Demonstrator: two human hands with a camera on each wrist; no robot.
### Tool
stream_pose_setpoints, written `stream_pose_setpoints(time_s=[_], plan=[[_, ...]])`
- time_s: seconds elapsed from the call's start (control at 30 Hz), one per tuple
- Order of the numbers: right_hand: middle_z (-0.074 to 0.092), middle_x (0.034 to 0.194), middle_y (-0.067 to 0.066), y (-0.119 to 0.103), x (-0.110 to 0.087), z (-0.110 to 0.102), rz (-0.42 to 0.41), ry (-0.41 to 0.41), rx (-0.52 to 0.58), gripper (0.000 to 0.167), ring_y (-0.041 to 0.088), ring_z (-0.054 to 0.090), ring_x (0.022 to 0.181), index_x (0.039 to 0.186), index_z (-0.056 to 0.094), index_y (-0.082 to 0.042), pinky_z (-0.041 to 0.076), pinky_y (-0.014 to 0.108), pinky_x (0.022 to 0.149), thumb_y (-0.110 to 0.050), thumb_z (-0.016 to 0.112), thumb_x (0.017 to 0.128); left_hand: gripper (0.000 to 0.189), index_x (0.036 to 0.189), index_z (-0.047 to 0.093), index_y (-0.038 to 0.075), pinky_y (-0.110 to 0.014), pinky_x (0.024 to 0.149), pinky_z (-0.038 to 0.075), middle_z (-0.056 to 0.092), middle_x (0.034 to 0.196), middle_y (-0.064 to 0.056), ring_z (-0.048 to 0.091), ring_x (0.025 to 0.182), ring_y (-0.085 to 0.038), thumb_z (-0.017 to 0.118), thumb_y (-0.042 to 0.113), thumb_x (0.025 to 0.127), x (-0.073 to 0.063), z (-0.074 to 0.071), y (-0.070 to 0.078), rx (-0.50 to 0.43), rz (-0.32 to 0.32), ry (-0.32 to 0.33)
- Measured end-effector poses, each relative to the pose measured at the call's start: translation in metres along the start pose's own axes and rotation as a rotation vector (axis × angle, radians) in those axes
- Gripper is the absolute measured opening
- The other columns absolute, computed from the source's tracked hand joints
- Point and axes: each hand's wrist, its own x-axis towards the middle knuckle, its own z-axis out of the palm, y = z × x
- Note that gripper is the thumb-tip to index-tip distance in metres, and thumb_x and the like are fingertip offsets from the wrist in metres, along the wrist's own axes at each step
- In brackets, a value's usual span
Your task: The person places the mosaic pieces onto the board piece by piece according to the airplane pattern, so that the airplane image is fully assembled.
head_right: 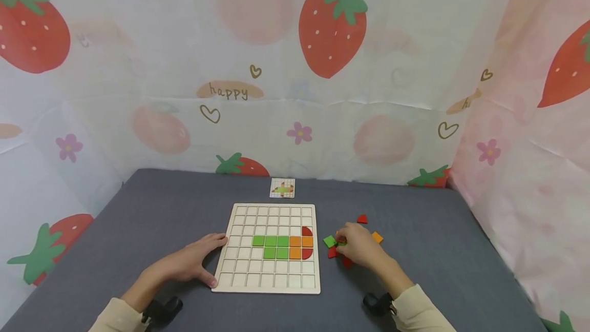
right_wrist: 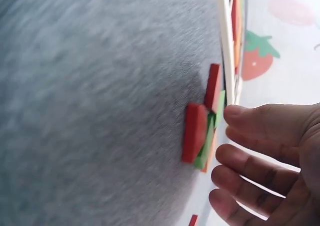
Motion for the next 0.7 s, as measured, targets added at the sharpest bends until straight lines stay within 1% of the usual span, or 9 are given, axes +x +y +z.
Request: stream_pose_setpoints(time_s=[0.1,0.23,0.5,0.7], plan=[[0.058,0.077,0.001,0.0027,-0.0031,0.0009,0.027,-0.021,-0.023,0.010,0.012,0.050,0.071,0.083,0.073,-0.003,0.044,0.028,0.063,-0.007,0.078,0.076,0.102,0.145,0.040,-0.004,-0.066,0.110,0.024,0.036,0.154,-0.021,0.026,0.145,-0.044,0.090,0.026,0.061,-0.0003,0.0006,0.0007,-0.001,-0.001,-0.001],[0.059,0.079,0.001,0.0044,-0.0053,0.0011,0.049,-0.038,-0.041,0.012,0.011,0.052,0.072,0.085,0.074,-0.004,0.046,0.030,0.065,-0.008,0.079,0.075,0.101,0.144,0.041,-0.005,-0.066,0.110,0.024,0.036,0.153,-0.022,0.026,0.145,-0.044,0.090,0.025,0.061,-0.0010,0.0013,0.0006,-0.003,0.006,0.002],[0.062,0.081,0.001,-0.0012,-0.0036,0.0001,0.000,-0.046,-0.055,0.009,0.013,0.054,0.073,0.085,0.074,-0.003,0.048,0.032,0.068,-0.004,0.076,0.076,0.102,0.145,0.040,-0.004,-0.065,0.111,0.024,0.036,0.154,-0.021,0.026,0.145,-0.044,0.089,0.027,0.061,-0.0011,0.0000,-0.0004,0.004,-0.002,0.000],[0.061,0.081,0.003,-0.0013,-0.0032,0.0009,0.003,-0.036,-0.064,0.010,0.015,0.056,0.075,0.085,0.073,-0.002,0.050,0.035,0.070,-0.003,0.076,0.076,0.101,0.145,0.040,-0.003,-0.065,0.111,0.024,0.035,0.154,-0.021,0.024,0.146,-0.044,0.089,0.027,0.062,-0.0004,-0.0010,0.0006,-0.004,-0.001,-0.004]])
